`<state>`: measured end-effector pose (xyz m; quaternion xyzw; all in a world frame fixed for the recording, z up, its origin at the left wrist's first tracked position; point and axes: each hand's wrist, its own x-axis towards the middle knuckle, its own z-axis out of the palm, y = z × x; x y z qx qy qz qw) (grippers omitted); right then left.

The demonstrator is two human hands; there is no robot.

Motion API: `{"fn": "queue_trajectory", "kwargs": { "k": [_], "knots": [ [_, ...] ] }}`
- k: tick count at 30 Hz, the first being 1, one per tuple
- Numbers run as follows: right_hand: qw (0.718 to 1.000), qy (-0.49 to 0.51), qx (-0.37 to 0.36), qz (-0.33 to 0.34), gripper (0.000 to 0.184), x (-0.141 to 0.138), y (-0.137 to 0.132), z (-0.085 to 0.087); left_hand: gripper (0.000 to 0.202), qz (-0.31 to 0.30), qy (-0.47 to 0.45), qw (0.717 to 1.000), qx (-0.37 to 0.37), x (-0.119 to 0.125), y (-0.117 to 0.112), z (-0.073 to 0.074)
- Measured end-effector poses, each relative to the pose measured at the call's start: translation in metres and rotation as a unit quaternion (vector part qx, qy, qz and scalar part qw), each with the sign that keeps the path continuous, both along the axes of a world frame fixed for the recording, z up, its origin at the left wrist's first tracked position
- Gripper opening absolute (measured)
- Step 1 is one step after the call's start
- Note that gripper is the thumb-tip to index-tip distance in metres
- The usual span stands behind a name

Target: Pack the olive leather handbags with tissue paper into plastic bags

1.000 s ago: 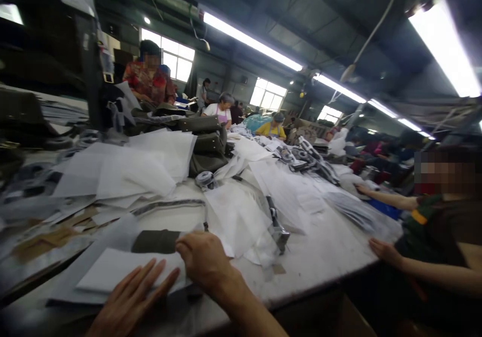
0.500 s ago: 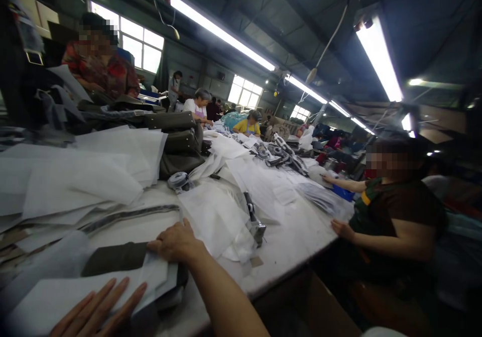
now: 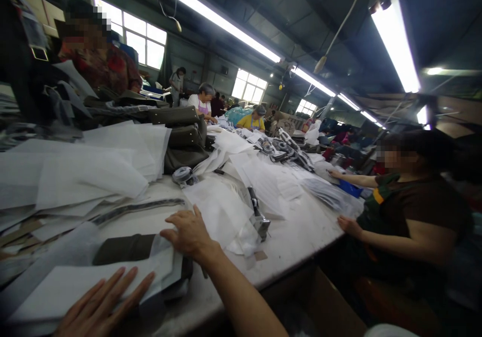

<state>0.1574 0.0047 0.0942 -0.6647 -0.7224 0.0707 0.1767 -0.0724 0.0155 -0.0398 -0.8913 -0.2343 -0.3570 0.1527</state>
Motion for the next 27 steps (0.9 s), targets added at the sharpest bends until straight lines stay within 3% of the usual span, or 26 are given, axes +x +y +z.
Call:
{"fn": "queue_trajectory", "kwargs": {
  "k": [4,8,11,13,15,19,24,27],
  "knots": [
    [0.992,0.036,0.051,0.106,0.031,-0.019,-0.045,0.012,0.057,-0.029,-0.016,0.999,-0.028,-0.003,0.003,-0.009],
    [0.990,0.018,0.032,0.135,0.038,-0.030,-0.072,-0.013,0.051,-0.044,-0.030,0.998,-0.029,-0.001,0.003,-0.008],
    [0.989,0.049,0.079,0.112,0.042,-0.030,-0.081,-0.038,0.052,-0.022,0.003,1.000,-0.018,-0.001,-0.006,0.011],
    [0.985,0.062,0.114,0.110,0.042,-0.029,-0.084,-0.048,0.056,-0.002,0.071,0.997,0.016,-0.002,-0.014,0.028],
    [0.981,0.061,0.139,0.118,0.042,-0.028,-0.084,-0.055,0.054,0.012,0.127,0.992,0.026,0.000,-0.020,0.043],
    [0.976,0.059,0.161,0.132,0.044,-0.025,-0.086,-0.062,0.035,0.006,0.153,0.988,0.014,0.010,-0.027,0.064],
    [0.981,0.092,0.121,0.117,0.047,-0.019,-0.089,-0.065,0.021,-0.037,0.187,0.982,-0.011,0.022,-0.024,0.077],
    [0.982,0.147,0.019,0.117,0.042,-0.006,-0.081,-0.048,0.021,-0.082,0.205,0.972,-0.076,0.018,-0.016,0.076]
  ]
}}
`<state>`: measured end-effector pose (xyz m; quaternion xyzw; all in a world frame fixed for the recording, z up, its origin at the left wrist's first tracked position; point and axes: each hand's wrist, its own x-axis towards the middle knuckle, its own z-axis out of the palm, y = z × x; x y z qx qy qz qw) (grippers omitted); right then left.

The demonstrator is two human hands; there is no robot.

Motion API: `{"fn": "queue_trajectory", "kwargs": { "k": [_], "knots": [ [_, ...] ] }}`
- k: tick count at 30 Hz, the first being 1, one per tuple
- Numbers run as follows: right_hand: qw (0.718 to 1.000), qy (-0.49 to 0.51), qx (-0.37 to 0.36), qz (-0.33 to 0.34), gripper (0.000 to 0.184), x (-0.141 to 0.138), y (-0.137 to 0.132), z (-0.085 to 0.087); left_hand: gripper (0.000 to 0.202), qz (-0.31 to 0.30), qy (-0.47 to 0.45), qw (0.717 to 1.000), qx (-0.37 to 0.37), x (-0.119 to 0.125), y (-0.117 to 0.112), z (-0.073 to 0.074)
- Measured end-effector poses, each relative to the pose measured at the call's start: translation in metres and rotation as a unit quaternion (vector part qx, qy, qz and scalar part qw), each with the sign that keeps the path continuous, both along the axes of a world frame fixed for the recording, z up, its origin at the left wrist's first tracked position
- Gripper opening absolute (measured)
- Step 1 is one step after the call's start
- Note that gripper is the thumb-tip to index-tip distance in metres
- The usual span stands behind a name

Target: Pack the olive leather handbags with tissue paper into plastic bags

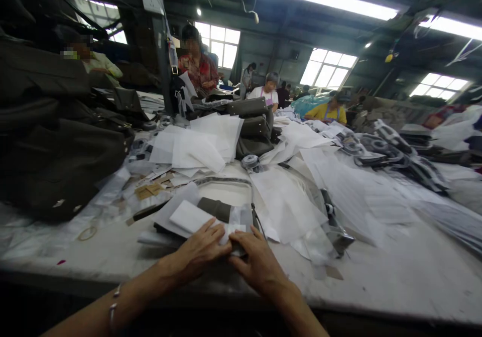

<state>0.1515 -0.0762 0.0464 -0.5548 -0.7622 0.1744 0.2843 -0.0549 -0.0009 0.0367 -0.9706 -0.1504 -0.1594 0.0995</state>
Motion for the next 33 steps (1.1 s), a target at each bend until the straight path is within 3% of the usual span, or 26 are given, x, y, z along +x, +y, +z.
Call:
{"fn": "queue_trajectory", "kwargs": {
  "k": [3,7,11,15,19,25,33],
  "knots": [
    [0.992,0.039,-0.118,0.000,0.029,0.013,0.026,0.028,0.032,-0.003,-0.033,0.999,-0.027,-0.006,0.005,-0.009],
    [0.991,-0.045,-0.110,-0.061,0.036,0.010,0.079,0.048,0.032,-0.009,-0.078,0.997,-0.024,-0.008,0.005,-0.025],
    [0.981,-0.133,-0.135,-0.038,0.033,-0.007,0.115,0.033,0.034,0.006,-0.107,0.994,-0.034,-0.006,0.003,-0.031],
    [0.968,-0.205,-0.139,-0.029,0.033,-0.005,0.122,0.016,0.039,0.011,-0.137,0.990,-0.043,-0.006,0.001,-0.027],
    [0.960,-0.237,-0.140,-0.051,0.041,0.014,0.124,0.012,0.043,-0.006,-0.128,0.991,-0.029,-0.008,0.001,-0.025],
    [0.967,-0.203,-0.131,-0.078,0.037,0.029,0.127,0.002,0.047,0.003,-0.118,0.993,-0.011,-0.006,0.001,-0.034],
    [0.975,-0.116,-0.084,-0.168,0.028,0.029,0.128,-0.018,0.044,0.009,-0.110,0.994,-0.010,-0.004,0.001,-0.039]
  ]
}}
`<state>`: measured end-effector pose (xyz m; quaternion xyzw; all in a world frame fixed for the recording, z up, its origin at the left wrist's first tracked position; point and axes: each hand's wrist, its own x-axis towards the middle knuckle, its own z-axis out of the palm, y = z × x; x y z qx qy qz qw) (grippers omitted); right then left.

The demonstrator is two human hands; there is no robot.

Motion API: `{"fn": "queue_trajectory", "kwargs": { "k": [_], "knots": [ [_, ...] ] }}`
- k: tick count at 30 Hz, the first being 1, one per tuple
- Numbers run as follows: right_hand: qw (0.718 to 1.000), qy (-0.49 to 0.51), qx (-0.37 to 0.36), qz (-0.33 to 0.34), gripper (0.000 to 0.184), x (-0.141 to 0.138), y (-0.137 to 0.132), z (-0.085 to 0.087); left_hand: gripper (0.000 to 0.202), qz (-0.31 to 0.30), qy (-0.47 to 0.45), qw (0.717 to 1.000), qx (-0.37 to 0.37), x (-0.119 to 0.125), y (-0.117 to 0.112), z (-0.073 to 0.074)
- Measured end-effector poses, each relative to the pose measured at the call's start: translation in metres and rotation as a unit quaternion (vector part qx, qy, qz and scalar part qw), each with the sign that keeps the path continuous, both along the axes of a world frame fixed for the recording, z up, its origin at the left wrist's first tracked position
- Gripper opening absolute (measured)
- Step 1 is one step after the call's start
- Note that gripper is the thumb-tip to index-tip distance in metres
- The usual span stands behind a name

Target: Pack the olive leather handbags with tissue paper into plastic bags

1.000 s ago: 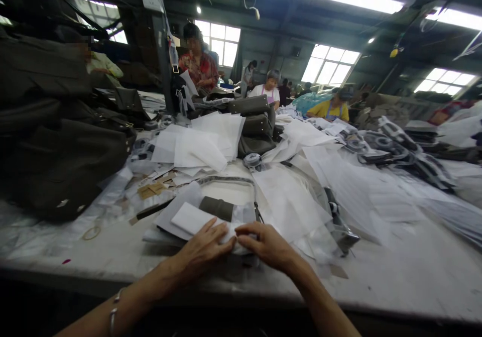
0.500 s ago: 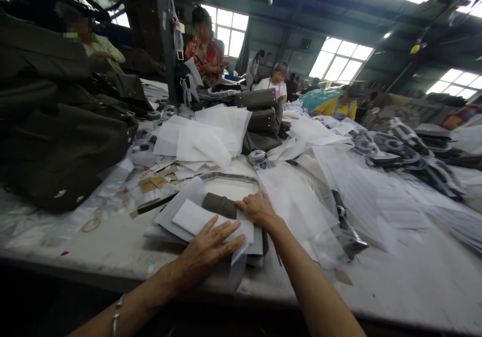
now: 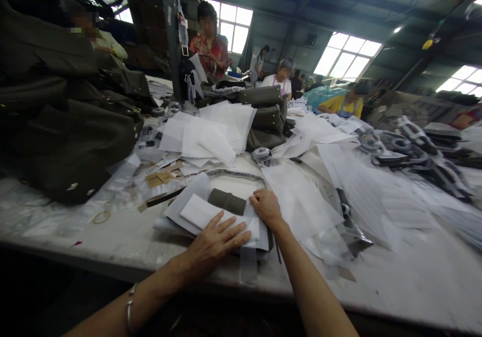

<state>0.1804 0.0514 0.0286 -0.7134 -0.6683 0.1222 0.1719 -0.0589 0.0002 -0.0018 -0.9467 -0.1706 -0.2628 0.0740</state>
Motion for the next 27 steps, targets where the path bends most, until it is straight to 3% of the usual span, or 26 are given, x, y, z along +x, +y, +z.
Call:
{"fn": "queue_trajectory", "kwargs": {
  "k": [7,13,18,21,24,26,27],
  "knots": [
    [0.997,0.063,-0.016,0.033,0.020,0.003,-0.006,0.007,0.042,-0.010,-0.018,1.000,-0.024,0.000,0.000,0.001],
    [0.998,0.033,-0.022,-0.052,0.013,-0.011,-0.002,0.007,0.044,-0.014,0.001,1.000,-0.024,-0.002,-0.001,0.006],
    [0.993,0.039,0.047,-0.097,0.020,-0.016,-0.004,0.019,0.044,-0.010,0.010,1.000,-0.007,-0.001,-0.001,0.009],
    [0.986,0.066,0.112,-0.109,0.025,-0.011,-0.038,0.034,0.045,-0.011,0.016,1.000,-0.003,-0.001,-0.001,0.008],
    [0.974,0.080,0.189,-0.093,0.022,-0.006,-0.105,0.043,0.046,-0.013,0.027,0.999,-0.017,-0.002,-0.001,0.008],
    [0.960,0.088,0.266,0.013,0.008,-0.006,-0.154,0.039,0.047,-0.018,0.033,0.999,-0.032,-0.003,-0.001,0.009],
    [0.957,0.086,0.267,0.071,0.005,-0.007,-0.174,0.034,0.047,-0.020,0.034,0.998,-0.039,-0.004,-0.001,0.009]
  ]
}}
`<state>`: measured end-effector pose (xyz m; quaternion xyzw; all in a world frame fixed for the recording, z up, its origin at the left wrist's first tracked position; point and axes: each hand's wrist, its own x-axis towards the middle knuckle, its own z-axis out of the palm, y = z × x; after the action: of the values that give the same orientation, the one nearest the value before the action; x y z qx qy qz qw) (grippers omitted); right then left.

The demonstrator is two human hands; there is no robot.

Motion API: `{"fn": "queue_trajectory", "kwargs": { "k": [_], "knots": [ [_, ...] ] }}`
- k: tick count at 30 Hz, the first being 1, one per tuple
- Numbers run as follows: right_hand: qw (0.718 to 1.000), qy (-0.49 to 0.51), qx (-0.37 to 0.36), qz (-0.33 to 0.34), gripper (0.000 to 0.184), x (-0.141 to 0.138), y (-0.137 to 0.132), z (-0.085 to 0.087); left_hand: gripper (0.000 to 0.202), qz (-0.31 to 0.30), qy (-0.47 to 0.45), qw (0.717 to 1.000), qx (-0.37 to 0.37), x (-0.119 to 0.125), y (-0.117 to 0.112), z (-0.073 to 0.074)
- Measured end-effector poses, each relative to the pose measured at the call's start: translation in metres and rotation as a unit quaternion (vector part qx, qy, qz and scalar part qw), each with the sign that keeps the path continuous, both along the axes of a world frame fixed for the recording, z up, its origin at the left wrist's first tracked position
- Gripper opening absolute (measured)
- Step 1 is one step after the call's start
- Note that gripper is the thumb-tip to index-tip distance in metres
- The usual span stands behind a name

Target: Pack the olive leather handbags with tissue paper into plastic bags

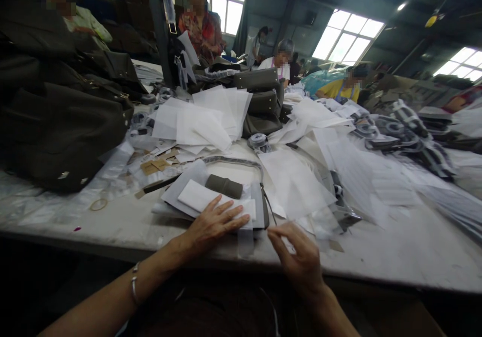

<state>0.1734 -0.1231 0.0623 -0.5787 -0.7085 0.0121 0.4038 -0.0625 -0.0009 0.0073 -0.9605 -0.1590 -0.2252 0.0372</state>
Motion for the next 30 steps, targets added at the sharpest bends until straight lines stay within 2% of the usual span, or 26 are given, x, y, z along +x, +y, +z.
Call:
{"fn": "queue_trajectory", "kwargs": {
  "k": [2,3,6,9,14,18,21,25,28,30],
  "knots": [
    [0.996,-0.050,-0.020,0.077,0.013,-0.004,-0.028,-0.016,0.047,-0.005,0.003,1.000,-0.010,-0.001,-0.001,0.002],
    [0.992,-0.078,-0.033,0.095,0.016,-0.007,-0.035,-0.026,0.047,-0.005,0.006,1.000,-0.013,-0.001,-0.001,0.003],
    [0.984,-0.146,-0.048,0.091,0.018,-0.016,-0.033,-0.053,0.049,-0.002,0.019,1.000,-0.014,-0.002,-0.002,0.005],
    [0.983,-0.164,-0.028,0.077,0.018,-0.022,-0.024,-0.068,0.051,0.004,0.027,1.000,-0.008,-0.002,-0.002,0.006],
    [0.993,-0.098,0.010,0.064,0.020,-0.031,-0.026,-0.066,0.050,0.008,0.028,1.000,0.006,-0.001,-0.004,0.009],
    [0.992,-0.046,0.019,0.116,0.024,-0.044,-0.037,-0.062,0.046,0.015,0.021,0.999,0.026,0.000,-0.004,0.009],
    [0.987,-0.031,0.051,0.147,0.025,-0.050,-0.047,-0.068,0.046,0.018,0.012,0.999,0.042,0.001,-0.003,0.006],
    [0.981,-0.029,0.094,0.165,0.017,-0.051,-0.056,-0.080,0.046,0.018,0.013,0.999,0.049,0.001,-0.002,0.002],
    [0.981,-0.043,0.078,0.172,0.013,-0.052,-0.058,-0.078,0.046,0.025,0.022,0.998,0.053,0.002,-0.003,0.000],
    [0.979,-0.042,0.033,0.195,0.008,-0.054,-0.057,-0.064,0.046,0.027,0.024,0.998,0.056,0.002,-0.003,0.000]
  ]
}}
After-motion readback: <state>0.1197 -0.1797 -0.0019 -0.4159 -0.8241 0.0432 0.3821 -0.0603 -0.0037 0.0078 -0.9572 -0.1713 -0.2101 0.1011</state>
